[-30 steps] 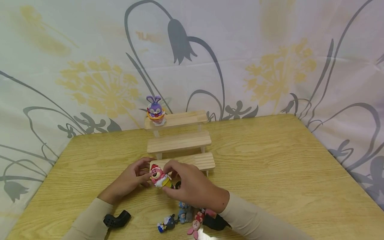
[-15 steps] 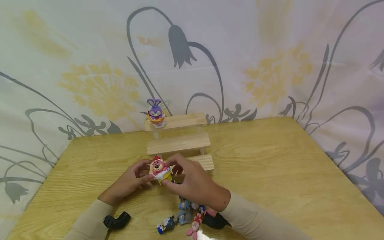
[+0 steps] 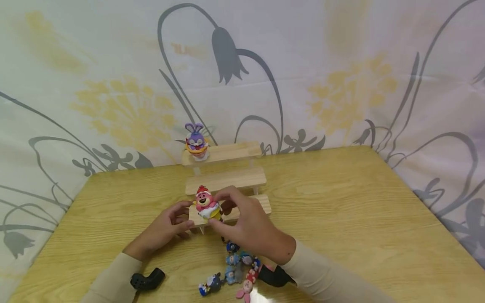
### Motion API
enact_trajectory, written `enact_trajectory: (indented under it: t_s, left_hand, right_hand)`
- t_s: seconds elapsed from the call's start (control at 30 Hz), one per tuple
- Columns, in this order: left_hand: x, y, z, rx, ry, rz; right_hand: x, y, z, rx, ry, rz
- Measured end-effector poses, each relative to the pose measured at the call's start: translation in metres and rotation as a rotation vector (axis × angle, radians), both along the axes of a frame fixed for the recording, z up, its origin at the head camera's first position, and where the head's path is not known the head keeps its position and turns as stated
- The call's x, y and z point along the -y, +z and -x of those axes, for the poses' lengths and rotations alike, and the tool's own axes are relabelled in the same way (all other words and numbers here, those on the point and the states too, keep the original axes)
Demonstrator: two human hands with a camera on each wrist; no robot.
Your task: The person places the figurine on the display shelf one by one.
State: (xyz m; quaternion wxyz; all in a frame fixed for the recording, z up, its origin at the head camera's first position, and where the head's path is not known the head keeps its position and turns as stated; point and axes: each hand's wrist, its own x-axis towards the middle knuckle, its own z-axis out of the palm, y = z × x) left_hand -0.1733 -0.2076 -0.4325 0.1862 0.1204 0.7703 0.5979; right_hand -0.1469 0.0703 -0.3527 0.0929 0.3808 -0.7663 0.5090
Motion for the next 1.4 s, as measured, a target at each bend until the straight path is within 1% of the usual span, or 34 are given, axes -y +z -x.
enact_trajectory:
  t_s: [0.27, 0.4, 0.53, 0.6, 0.7, 0.9, 1.07, 1.17, 1.4]
  left_hand:
    - [0.000, 0.004, -0.002, -0.025, -0.016, -0.009]
    - [0.001, 0.001, -0.002, -0.026, -0.017, -0.007]
    - [0.002, -0.001, -0.001, -0.023, -0.009, 0.002]
    - [0.002, -0.002, -0.001, -0.026, -0.010, 0.003]
    - [0.003, -0.001, -0.001, -0.030, -0.015, -0.004]
    - [0.001, 0.000, -0.002, -0.030, -0.024, -0.026]
    - [0.000, -0.001, -0.003, -0.022, -0.020, -0.016]
    - [0.000, -0.001, -0.003, -0.028, -0.019, -0.005]
    - [0.002, 0.001, -0.004, -0.031, -0.020, 0.006]
  right_hand:
    - [-0.002, 0.003, 0.003, -0.046, -0.008, 0.114]
    - [-0.003, 0.004, 0.004, -0.057, -0.006, 0.170]
    - [-0.002, 0.006, 0.008, -0.075, 0.004, 0.198]
    - [-0.003, 0.007, 0.011, -0.078, -0.004, 0.199]
    - [-0.004, 0.010, 0.014, -0.060, -0.031, 0.190]
    - [-0.005, 0.019, 0.023, 0.000, -0.059, 0.174]
    - [-0.006, 0.026, 0.032, 0.056, -0.071, 0.170]
    - [-0.005, 0.030, 0.040, 0.060, -0.089, 0.158]
    - [-0.005, 0.036, 0.058, 0.026, -0.127, 0.101]
